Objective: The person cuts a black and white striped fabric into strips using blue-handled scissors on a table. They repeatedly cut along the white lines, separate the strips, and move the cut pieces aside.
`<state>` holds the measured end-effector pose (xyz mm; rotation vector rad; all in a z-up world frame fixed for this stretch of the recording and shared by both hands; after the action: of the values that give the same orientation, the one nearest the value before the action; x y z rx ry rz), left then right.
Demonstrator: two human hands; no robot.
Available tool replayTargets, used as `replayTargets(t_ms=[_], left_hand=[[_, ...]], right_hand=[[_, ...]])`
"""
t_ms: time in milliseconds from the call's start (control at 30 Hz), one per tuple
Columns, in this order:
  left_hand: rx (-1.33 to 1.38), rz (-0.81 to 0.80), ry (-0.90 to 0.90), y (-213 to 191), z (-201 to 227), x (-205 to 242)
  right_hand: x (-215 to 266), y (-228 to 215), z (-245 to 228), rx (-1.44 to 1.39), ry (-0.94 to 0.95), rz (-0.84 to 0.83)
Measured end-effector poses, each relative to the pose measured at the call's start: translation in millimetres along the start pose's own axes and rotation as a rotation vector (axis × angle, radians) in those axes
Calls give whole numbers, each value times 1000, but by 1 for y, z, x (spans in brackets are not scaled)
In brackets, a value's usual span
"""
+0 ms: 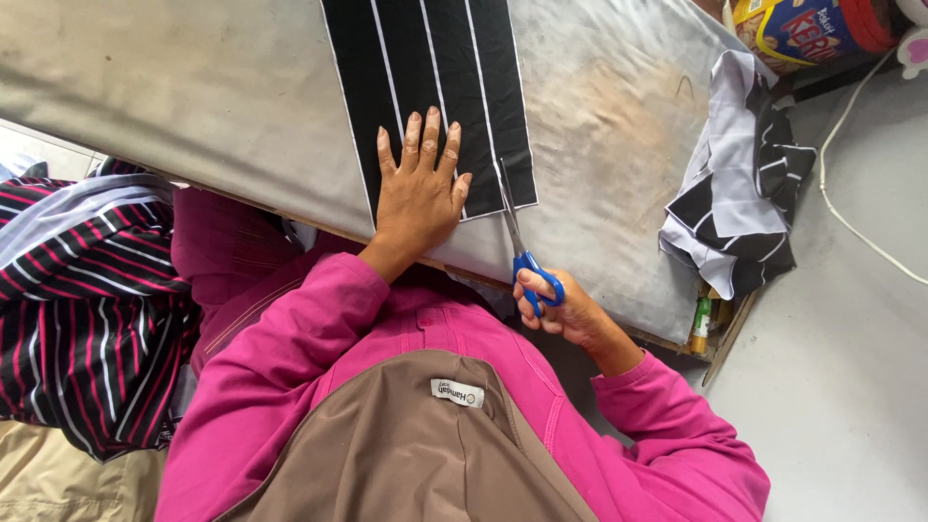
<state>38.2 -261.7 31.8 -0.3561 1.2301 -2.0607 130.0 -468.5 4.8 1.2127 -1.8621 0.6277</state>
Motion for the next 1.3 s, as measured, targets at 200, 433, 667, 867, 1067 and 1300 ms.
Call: replayTargets(t_ms=[200,433,667,867,1067,1300], left_hand=[[-19,7,0,1,-1,1],[-21,-6,-8,3,0,0],[-32,-6,-14,3,-1,1],[-41,3,-13,3,-2,0],[-29,9,-1,0,0,0],[-37,-8,-4,3,-1,0]], right_hand=[[-10,9,-14,12,-43,8],[-6,9,-19,2,-45,30],[-15,18,-31,2,-39,-11],[-20,18,-37,7,-71,16],[-22,20,-42,-14,-57,-3],[-30,21,-55,24,-75,40]])
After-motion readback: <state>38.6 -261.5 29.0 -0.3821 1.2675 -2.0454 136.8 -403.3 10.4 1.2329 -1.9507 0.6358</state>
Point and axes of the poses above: each hand's wrist, its own x-axis away from the middle knuckle, its own y-axis out of the palm, z = x × y, the point moved 9 cm from there along -x, towards the middle knuckle, and after that the axes turned 2 degrees about y, right-handed, at the moved point
